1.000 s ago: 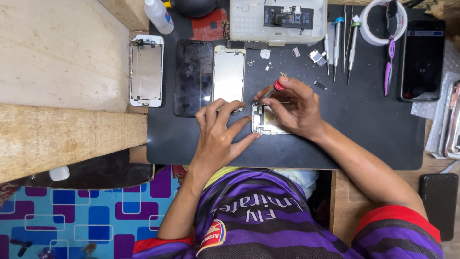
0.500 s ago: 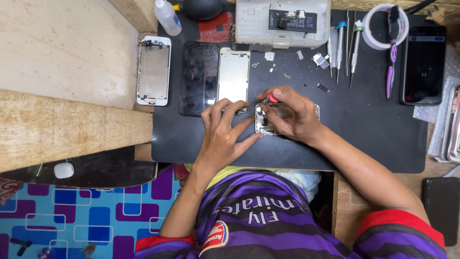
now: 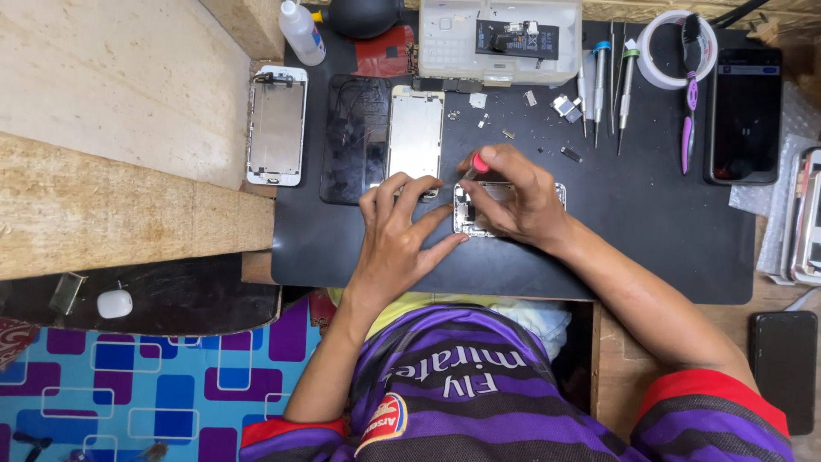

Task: A technician is disassembling a mobile phone screen assembly, removing small screws and internal components using a precision screwdriver.

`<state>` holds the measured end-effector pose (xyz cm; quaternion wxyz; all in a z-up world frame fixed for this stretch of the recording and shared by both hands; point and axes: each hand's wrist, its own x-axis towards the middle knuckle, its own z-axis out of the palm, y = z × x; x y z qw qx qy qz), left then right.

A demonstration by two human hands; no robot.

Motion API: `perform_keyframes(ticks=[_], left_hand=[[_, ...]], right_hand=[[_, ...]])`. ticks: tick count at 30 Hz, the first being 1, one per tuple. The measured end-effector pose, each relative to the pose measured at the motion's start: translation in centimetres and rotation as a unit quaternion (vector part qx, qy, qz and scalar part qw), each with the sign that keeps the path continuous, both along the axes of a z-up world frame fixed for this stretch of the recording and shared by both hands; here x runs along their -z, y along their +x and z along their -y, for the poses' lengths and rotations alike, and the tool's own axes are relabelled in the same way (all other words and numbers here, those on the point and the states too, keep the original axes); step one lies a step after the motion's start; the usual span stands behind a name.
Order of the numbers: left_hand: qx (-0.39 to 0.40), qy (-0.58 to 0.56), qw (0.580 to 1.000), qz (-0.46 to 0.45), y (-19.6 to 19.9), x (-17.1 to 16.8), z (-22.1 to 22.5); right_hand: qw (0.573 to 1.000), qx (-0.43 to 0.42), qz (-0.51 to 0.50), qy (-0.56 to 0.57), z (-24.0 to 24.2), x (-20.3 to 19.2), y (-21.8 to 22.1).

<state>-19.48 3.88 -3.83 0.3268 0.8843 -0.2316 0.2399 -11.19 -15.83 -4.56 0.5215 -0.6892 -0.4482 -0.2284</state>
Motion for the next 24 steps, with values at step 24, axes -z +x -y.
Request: perform_keyframes(ticks=[24], left_hand=[[-0.005,0.006,1.000,0.005,0.1,0.1,0.1]], right_hand=[[0.997,-0.025,-0.079,-0.008,0.8,0.6,0.3]])
